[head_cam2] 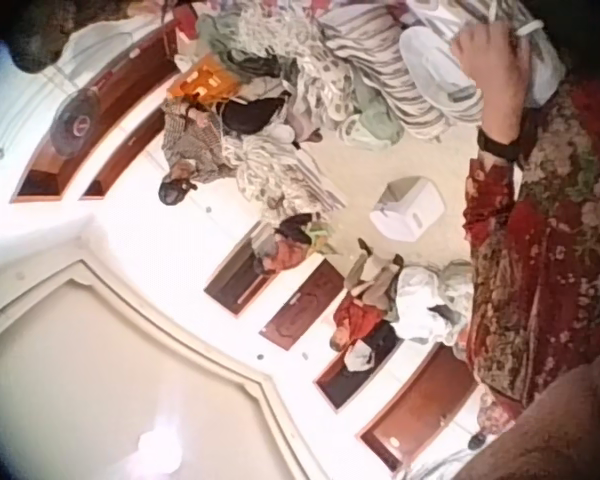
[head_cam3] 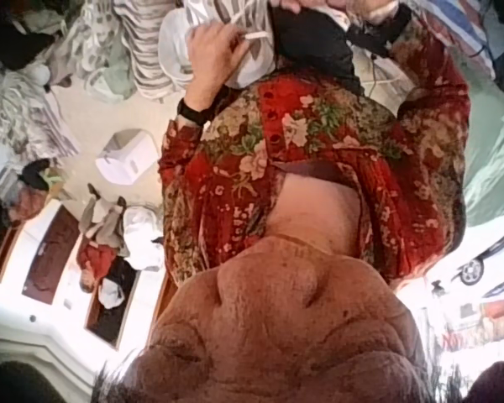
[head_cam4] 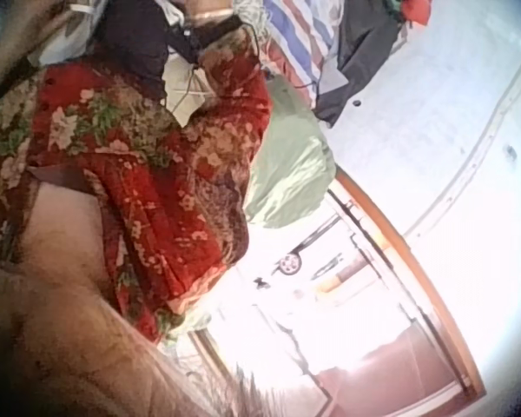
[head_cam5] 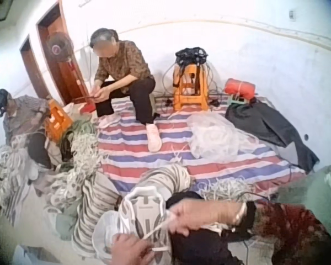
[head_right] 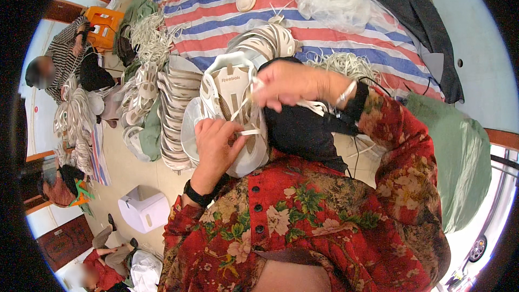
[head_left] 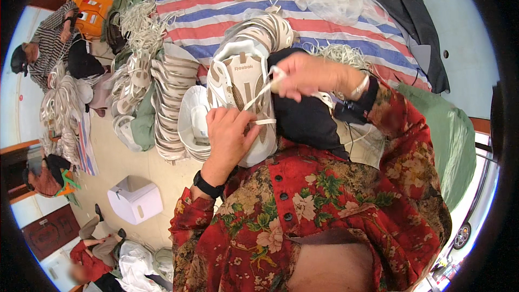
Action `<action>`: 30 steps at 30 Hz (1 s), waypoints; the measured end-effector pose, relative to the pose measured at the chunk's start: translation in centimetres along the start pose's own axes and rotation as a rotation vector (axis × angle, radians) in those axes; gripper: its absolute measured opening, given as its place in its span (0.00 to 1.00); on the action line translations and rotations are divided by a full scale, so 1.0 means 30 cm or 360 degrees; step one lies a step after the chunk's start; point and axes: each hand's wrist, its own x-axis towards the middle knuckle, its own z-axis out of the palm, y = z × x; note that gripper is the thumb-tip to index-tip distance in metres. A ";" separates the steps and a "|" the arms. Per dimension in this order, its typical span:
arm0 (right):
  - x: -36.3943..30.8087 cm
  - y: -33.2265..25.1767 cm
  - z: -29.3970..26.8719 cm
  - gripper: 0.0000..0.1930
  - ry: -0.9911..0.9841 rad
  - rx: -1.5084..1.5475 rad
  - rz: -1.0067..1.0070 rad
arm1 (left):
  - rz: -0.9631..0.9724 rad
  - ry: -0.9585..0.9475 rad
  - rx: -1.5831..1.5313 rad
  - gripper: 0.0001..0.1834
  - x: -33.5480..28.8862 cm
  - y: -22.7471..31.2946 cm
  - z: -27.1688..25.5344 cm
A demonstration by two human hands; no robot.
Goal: The recorder is lacing a white and tan athletic shoe while sitting among other shoe assembly workers.
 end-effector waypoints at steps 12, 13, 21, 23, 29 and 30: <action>0.331 -0.284 -0.145 0.11 0.0407 0.0993 -0.0554 | -0.0142 0.0339 -0.0059 0.16 -0.060 -0.029 0.062; 0.332 -0.290 -0.126 0.11 0.0368 0.0840 -0.0559 | -0.0185 0.0341 -0.0147 0.18 -0.066 -0.032 0.067; 0.269 -0.301 -0.033 0.13 0.0373 0.0344 -0.0443 | -0.0414 0.0342 -0.0465 0.35 -0.096 -0.048 0.092; 0.259 -0.303 -0.043 0.13 0.0328 0.0342 -0.0431 | -0.0444 0.0344 -0.0520 0.38 -0.095 -0.052 0.095; 0.272 -0.277 -0.031 0.12 0.0262 0.0344 -0.0362 | -0.0466 0.0341 -0.0353 0.46 -0.098 -0.061 0.093; 0.273 -0.282 -0.037 0.12 0.0172 0.0354 -0.0433 | -0.0465 0.0318 -0.0376 0.46 -0.101 -0.060 0.094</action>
